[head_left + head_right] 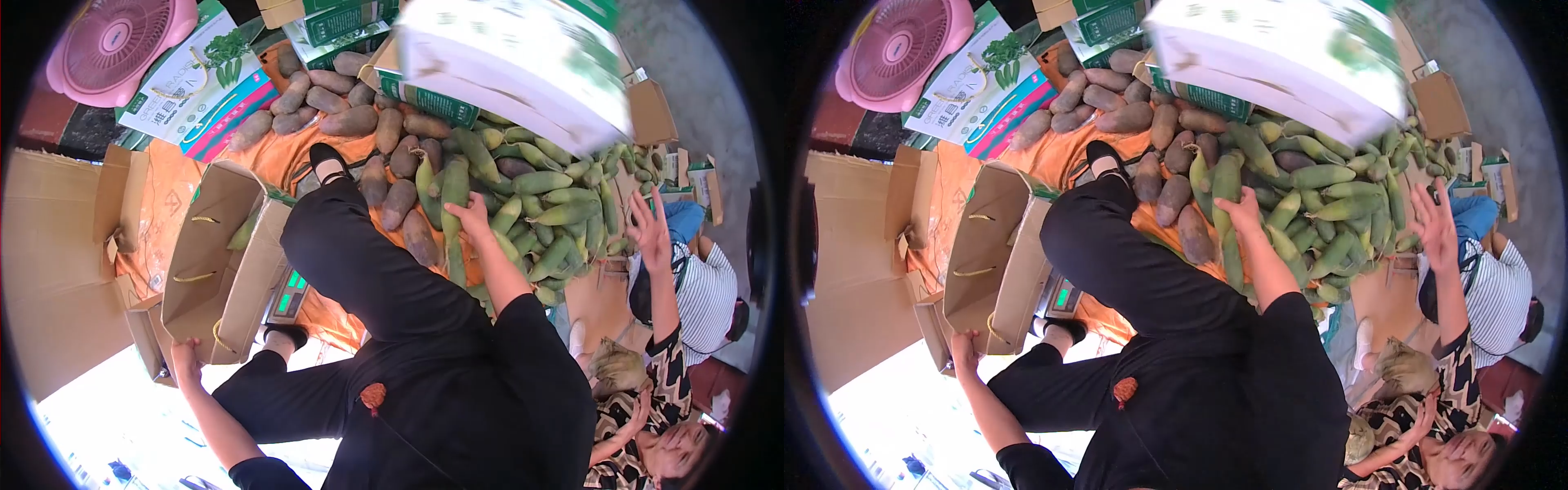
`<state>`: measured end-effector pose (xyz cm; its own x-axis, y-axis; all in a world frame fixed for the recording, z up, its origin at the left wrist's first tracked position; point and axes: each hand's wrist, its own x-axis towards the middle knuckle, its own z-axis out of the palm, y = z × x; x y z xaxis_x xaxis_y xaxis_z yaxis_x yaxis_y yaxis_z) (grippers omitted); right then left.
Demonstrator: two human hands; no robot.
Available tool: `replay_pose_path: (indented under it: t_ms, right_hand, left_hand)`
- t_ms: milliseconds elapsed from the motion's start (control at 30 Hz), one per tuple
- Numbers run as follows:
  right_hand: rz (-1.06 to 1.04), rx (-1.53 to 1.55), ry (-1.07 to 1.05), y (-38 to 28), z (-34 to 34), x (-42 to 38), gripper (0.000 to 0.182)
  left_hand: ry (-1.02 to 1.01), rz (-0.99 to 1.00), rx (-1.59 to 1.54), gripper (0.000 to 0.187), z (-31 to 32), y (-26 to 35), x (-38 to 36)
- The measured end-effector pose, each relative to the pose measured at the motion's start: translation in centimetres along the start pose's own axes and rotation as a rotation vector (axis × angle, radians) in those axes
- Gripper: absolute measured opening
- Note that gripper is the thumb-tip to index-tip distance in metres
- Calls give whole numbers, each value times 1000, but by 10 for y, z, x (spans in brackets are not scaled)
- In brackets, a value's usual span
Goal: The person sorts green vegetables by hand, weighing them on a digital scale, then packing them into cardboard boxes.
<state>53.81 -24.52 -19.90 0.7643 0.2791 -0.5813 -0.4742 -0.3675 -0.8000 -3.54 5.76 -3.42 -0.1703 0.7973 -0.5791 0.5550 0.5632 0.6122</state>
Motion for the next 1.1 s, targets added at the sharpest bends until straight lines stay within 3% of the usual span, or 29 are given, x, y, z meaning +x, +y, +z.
replay_pose_path:
  t_ms: [33,167,200,400,467,633,667,733,767,800,867,933,1100]
  right_hand:
    - [-112,-38,-108,-9,2,-3,71]
    - [-336,-248,-197,-45,26,-1,70]
    - [-344,-248,-206,-62,34,-7,70]
    - [-871,-407,-414,-169,90,-54,67]
    - [-937,-479,-461,-205,116,-77,64]
    - [-1290,-537,-821,-272,198,-155,62]
    - [-1415,-628,-839,-280,215,-178,61]
    - [-1572,-760,-911,-273,256,-203,64]
    - [-1497,-818,-1060,-265,278,-214,61]
    - [-1581,-840,-1086,-250,298,-223,60]
    - [-1499,-1094,-1244,-224,333,-246,56]
    - [-1480,-1334,-1274,-191,360,-262,48]
    - [-1337,-1527,-1224,-89,416,-270,38]
  left_hand:
    - [-3,-9,-19,23,3,4,-4]
    - [-13,14,-16,23,-1,-1,0]
    - [-34,36,11,22,-3,-5,6]
    - [-58,152,26,25,-5,-15,13]
    - [-49,178,8,25,-8,-30,25]
    - [23,117,97,28,7,3,-7]
    - [32,21,69,25,10,17,-20]
    - [28,-65,39,23,10,21,-23]
    - [21,-15,23,21,7,12,-16]
    - [5,39,10,19,7,2,-5]
    - [-38,89,42,21,4,0,-3]
    - [-24,28,-52,31,5,2,-3]
    - [-56,70,10,25,-2,-13,12]
